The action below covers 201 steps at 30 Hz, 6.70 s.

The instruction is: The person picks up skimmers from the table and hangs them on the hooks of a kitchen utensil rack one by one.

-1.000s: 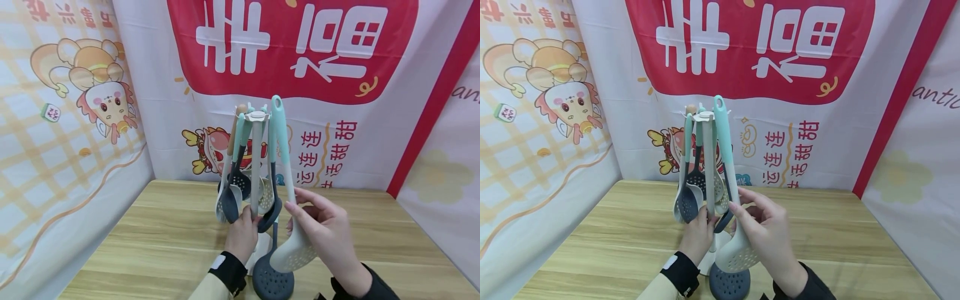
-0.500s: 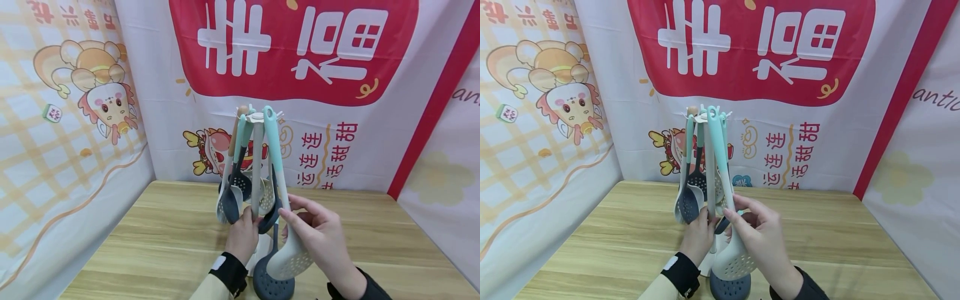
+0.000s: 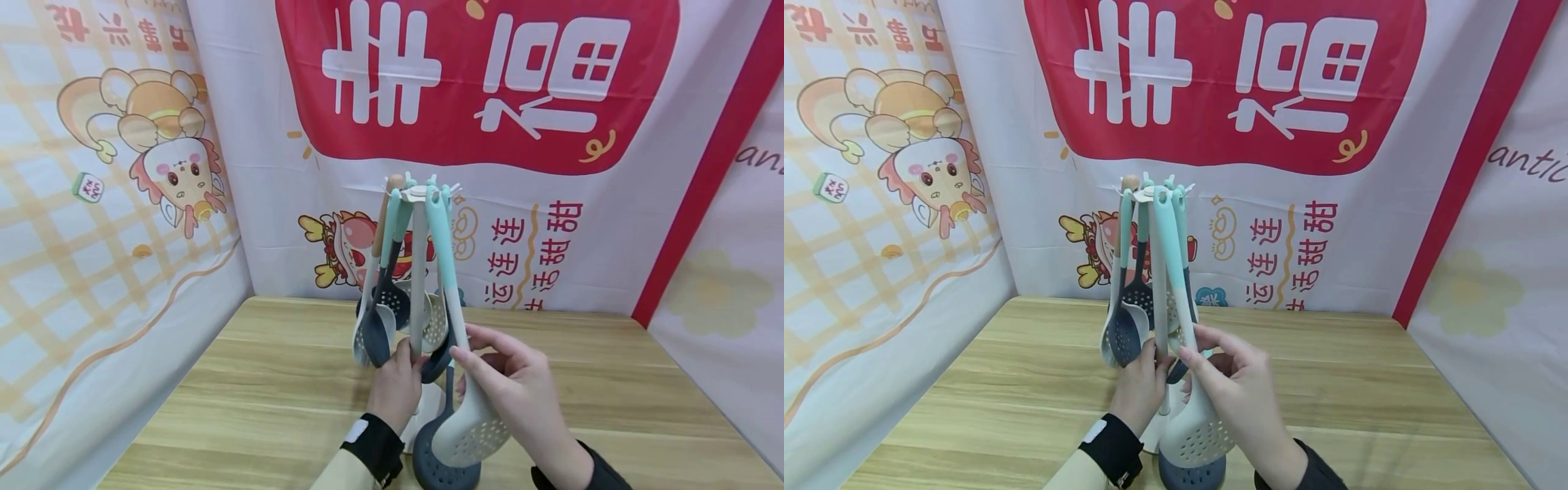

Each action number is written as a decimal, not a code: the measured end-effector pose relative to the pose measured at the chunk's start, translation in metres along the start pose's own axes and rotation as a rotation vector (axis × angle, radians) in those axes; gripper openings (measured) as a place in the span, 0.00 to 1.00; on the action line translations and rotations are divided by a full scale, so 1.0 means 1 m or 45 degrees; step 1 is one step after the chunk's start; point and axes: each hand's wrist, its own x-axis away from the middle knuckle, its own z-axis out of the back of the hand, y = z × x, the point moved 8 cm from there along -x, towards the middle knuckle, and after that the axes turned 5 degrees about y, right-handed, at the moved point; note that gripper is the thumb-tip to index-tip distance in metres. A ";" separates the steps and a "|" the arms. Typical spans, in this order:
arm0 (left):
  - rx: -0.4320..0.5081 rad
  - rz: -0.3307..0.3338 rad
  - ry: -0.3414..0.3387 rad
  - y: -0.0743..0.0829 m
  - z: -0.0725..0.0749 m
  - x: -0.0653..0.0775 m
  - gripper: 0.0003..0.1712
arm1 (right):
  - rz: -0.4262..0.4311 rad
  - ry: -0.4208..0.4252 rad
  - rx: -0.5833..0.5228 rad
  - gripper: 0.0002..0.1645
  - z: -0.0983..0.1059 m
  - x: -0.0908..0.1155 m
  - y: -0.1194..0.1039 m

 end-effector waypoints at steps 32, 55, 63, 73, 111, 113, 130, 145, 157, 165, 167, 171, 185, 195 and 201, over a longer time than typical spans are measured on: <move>-0.023 -0.101 0.110 0.003 0.004 -0.002 0.14 | -0.189 0.163 0.069 0.13 0.018 -0.034 0.078; -0.019 -0.104 0.128 0.002 0.005 0.000 0.14 | -0.617 -0.710 0.495 0.16 -0.021 0.010 0.222; -0.017 -0.114 0.144 0.001 0.004 0.001 0.14 | -0.712 -0.342 0.412 0.22 -0.013 0.006 0.223; -0.006 -0.106 0.138 0.002 0.003 0.001 0.14 | -0.580 -0.039 0.291 0.36 0.014 -0.016 0.189; 0.034 -0.007 0.033 -0.003 0.001 -0.001 0.13 | 0.081 0.333 0.320 0.31 0.062 -0.039 0.052; 0.026 -0.018 0.051 -0.003 0.002 -0.001 0.13 | 0.151 0.343 0.326 0.31 0.063 -0.038 0.042; 0.015 -0.034 0.058 -0.002 0.001 -0.001 0.13 | 0.317 0.359 0.264 0.36 0.059 -0.018 -0.032; 0.046 -0.009 0.004 -0.008 -0.006 -0.004 0.14 | 0.361 -0.031 0.189 0.36 0.002 -0.001 -0.049; 0.075 0.099 -0.169 -0.010 -0.009 -0.005 0.12 | 0.258 -0.261 0.160 0.34 -0.031 0.009 -0.031; 0.060 0.127 -0.220 -0.011 -0.011 -0.006 0.12 | 0.168 -0.253 0.176 0.34 -0.030 0.009 -0.026; 0.055 0.129 -0.214 -0.011 -0.011 -0.006 0.12 | 0.147 -0.253 0.180 0.35 -0.030 0.009 -0.025; 0.059 0.137 -0.223 -0.011 -0.012 -0.005 0.12 | 0.108 -0.254 0.181 0.35 -0.029 0.009 -0.023; 0.083 0.210 -0.290 -0.015 -0.014 -0.005 0.12 | 0.088 -0.268 0.185 0.35 -0.031 0.011 -0.019; 0.084 0.198 -0.276 -0.014 -0.013 -0.005 0.12 | 0.047 -0.269 0.199 0.35 -0.032 0.011 -0.015; 0.096 0.181 -0.259 -0.013 -0.012 -0.004 0.13 | 0.022 -0.279 0.202 0.35 -0.033 0.010 -0.012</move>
